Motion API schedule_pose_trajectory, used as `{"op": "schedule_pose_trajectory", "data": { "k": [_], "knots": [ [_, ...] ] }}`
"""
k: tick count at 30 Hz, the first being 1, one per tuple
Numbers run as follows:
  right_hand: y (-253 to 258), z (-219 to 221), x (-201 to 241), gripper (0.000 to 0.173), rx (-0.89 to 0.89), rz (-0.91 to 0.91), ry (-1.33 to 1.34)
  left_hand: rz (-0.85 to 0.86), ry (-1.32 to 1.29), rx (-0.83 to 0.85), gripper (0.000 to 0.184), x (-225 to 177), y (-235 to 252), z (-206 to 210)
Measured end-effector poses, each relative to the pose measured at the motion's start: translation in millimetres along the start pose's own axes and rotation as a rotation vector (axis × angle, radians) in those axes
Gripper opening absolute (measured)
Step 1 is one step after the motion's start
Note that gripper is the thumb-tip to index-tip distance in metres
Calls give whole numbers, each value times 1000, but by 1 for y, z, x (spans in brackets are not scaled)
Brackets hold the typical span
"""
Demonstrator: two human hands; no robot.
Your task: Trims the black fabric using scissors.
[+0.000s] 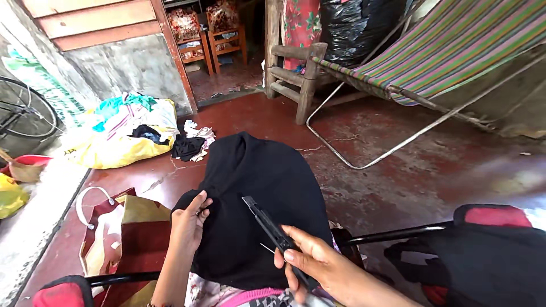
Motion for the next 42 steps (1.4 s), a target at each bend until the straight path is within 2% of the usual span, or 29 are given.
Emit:
{"op": "schedule_pose_trajectory", "data": {
  "k": [5, 9, 13, 15, 21, 24, 27, 32, 35, 39, 42],
  "knots": [
    [10, -33, 6, 29, -177, -11, -79, -22, 20, 37, 16, 0, 1, 0],
    [31, -67, 32, 21, -415, 4, -107, -35, 12, 45, 19, 2, 2, 0],
    [78, -93, 64, 27, -584, -225, -366, -54, -106, 36, 13, 5, 0, 2],
    [107, -97, 72, 34, -596, -279, -368, -96, -219, 40, 10, 7, -2, 2],
    [163, -74, 45, 39, -484, -156, -156, -133, -358, 33, 8, 12, -6, 0],
    [159, -72, 27, 44, -508, -94, -62, -130, -345, 20, 10, 14, -11, 1],
    [147, -77, 15, 44, -549, -110, 11, -165, -283, 24, 9, 17, -19, 9],
    [131, -61, 22, 45, -619, -112, -266, -237, -130, 88, 19, 16, -32, 29],
    [112, -55, 23, 38, -597, -67, -258, -278, -53, 85, 15, 17, -37, 34],
    [86, -50, 26, 27, -557, -14, -67, -208, 135, 94, 13, 15, -26, 40],
    [69, -42, 30, 24, -486, -18, -16, -29, 306, 121, 7, 7, -21, 49]
  ]
}}
Point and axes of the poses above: each hand's wrist, its own y-axis towards the middle knuckle, its own z-axis out of the palm, x = y × z, the point moved 7 cm from there along y, towards the middle knuckle, and after that the axes turned 2 degrees about -z, right-handed, at the moved point
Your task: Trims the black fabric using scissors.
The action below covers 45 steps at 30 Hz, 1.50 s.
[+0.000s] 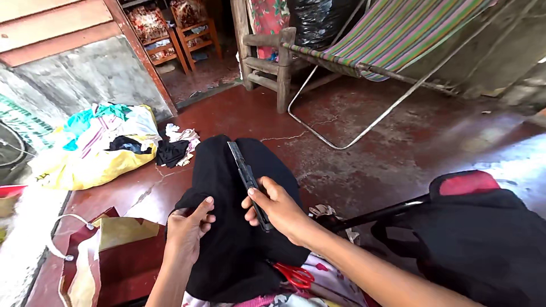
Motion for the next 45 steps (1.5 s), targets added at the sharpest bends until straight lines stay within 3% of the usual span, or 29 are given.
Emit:
{"op": "schedule_pose_trajectory", "data": {
  "k": [4, 10, 14, 20, 23, 30, 45],
  "knots": [
    [-20, 8, -8, 23, 139, -4, -7, 266, 58, -36, 8, -12, -1, 1],
    [-36, 33, -19, 25, 280, 43, 53, 315, -136, -179, 20, -7, -9, -41],
    [-38, 52, -25, 24, 314, 53, 25, 167, -246, -222, 18, 9, -14, -62],
    [-43, 68, -35, 34, 366, 58, -128, -9, -384, -153, 4, 23, -13, -55],
    [-44, 70, -38, 35, 339, 53, -162, -78, -428, -115, 10, 24, -14, -47],
    [-51, 73, -36, 36, 318, 1, -196, -136, -432, -14, 26, 26, -18, -42],
    [-58, 58, -23, 34, 323, -5, -156, -287, -422, 69, 23, 23, -19, -18]
  ]
}}
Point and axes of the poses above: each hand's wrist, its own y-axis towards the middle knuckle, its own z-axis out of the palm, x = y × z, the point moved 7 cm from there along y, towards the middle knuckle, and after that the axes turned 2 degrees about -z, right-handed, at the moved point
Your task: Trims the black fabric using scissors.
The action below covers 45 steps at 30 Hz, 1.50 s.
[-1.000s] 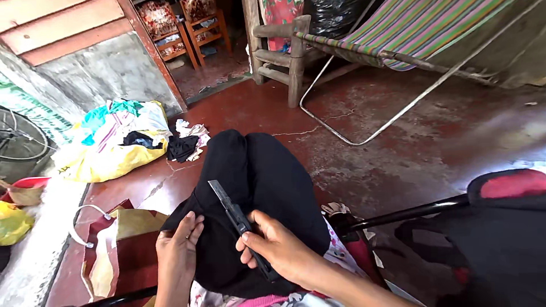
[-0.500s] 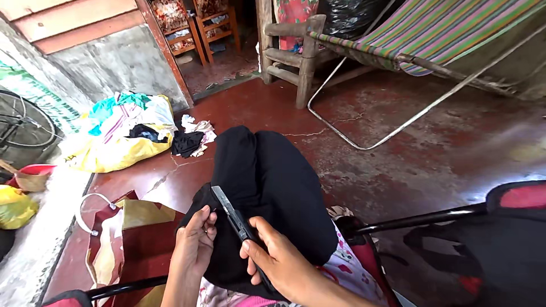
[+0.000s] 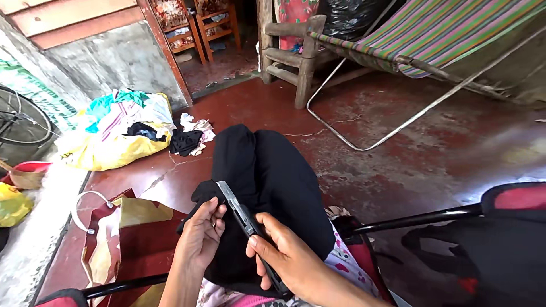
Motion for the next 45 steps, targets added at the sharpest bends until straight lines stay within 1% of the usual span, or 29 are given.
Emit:
{"op": "schedule_pose_trajectory", "data": {
  "k": [3, 7, 10, 13, 17, 20, 23, 25, 28, 31, 34, 38, 41, 45],
  "knots": [
    [-4, -1, 3, 36, 11, 6, -28, 6, 66, 74, 25, -1, 2, 9],
    [-8, -7, 6, 35, -122, -87, -11, 85, 107, 37, 31, -2, 5, 15],
    [-7, -20, 4, 35, -205, -111, -46, 218, 141, -20, 21, -6, 1, 12],
    [-6, -29, -1, 36, -231, -77, -48, 273, 126, -68, 14, -8, -2, 12],
    [-5, -29, -4, 35, -215, -67, -25, 193, 50, -50, 9, -9, 6, 11],
    [-3, -25, -4, 34, -185, -53, 32, 127, 57, -53, 7, -7, 9, 9],
    [5, -23, -3, 32, -182, -42, 82, 85, 84, -73, 11, -7, 8, 10],
    [18, -26, -1, 30, -238, -90, 71, 34, 76, -55, 16, -6, 7, 12],
    [44, -37, 9, 25, -381, -163, 70, -42, 53, -10, 23, -5, 4, 17],
    [62, -37, 25, 22, -406, -140, 137, -96, 29, 30, 25, -4, 2, 22],
    [68, -30, 32, 24, -350, -92, 184, -91, 22, 29, 23, -2, -1, 24],
    [67, -36, 39, 28, -340, -150, 200, -53, 30, 43, 21, 0, -1, 26],
    [65, -37, 45, 26, -321, -177, 142, -72, 11, 32, 21, 0, -1, 27],
    [66, -41, 44, 27, -387, -294, -34, -112, -31, 40, 20, 1, -2, 31]
  ]
}}
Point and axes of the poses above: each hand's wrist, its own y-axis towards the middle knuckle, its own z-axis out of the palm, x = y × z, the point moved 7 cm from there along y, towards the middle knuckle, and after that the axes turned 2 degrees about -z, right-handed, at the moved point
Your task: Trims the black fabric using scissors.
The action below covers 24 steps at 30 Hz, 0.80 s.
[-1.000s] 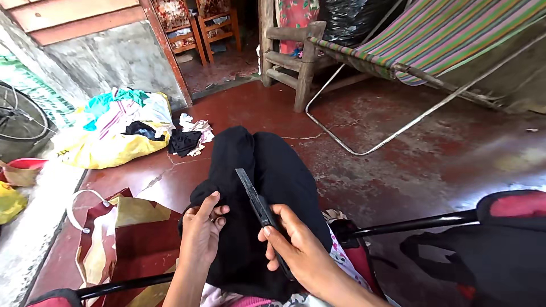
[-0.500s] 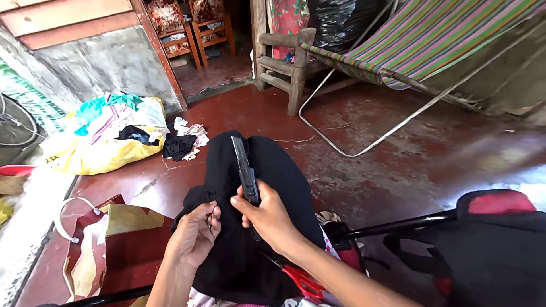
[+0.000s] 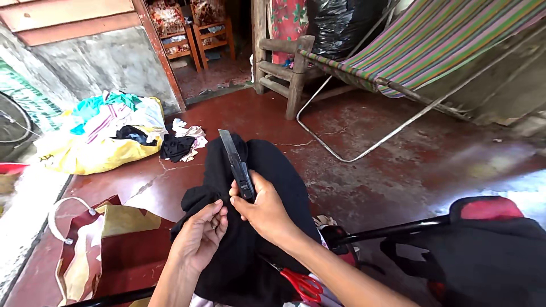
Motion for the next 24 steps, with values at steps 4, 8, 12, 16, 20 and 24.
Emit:
{"op": "schedule_pose_trajectory", "data": {
  "k": [4, 8, 12, 16, 20, 24],
  "knots": [
    [-2, -3, 0, 24, -21, -132, -49, 39, -60, -13, 18, 3, -7, 10],
    [-4, -11, 13, 25, -61, -227, -123, 64, -129, 30, 24, 10, -15, 22],
    [-5, -11, 15, 25, -36, -256, -172, -24, -163, 45, 17, 21, -3, 17],
    [-5, -11, 10, 22, -47, -235, -193, 19, -51, 7, 14, 15, 2, 16],
    [-7, -15, 11, 23, -34, -208, -188, 255, 139, -31, 10, 2, -1, 11],
    [-15, -20, 3, 28, 107, -118, -265, 403, 162, -52, 10, -4, 0, 4]
  ]
}}
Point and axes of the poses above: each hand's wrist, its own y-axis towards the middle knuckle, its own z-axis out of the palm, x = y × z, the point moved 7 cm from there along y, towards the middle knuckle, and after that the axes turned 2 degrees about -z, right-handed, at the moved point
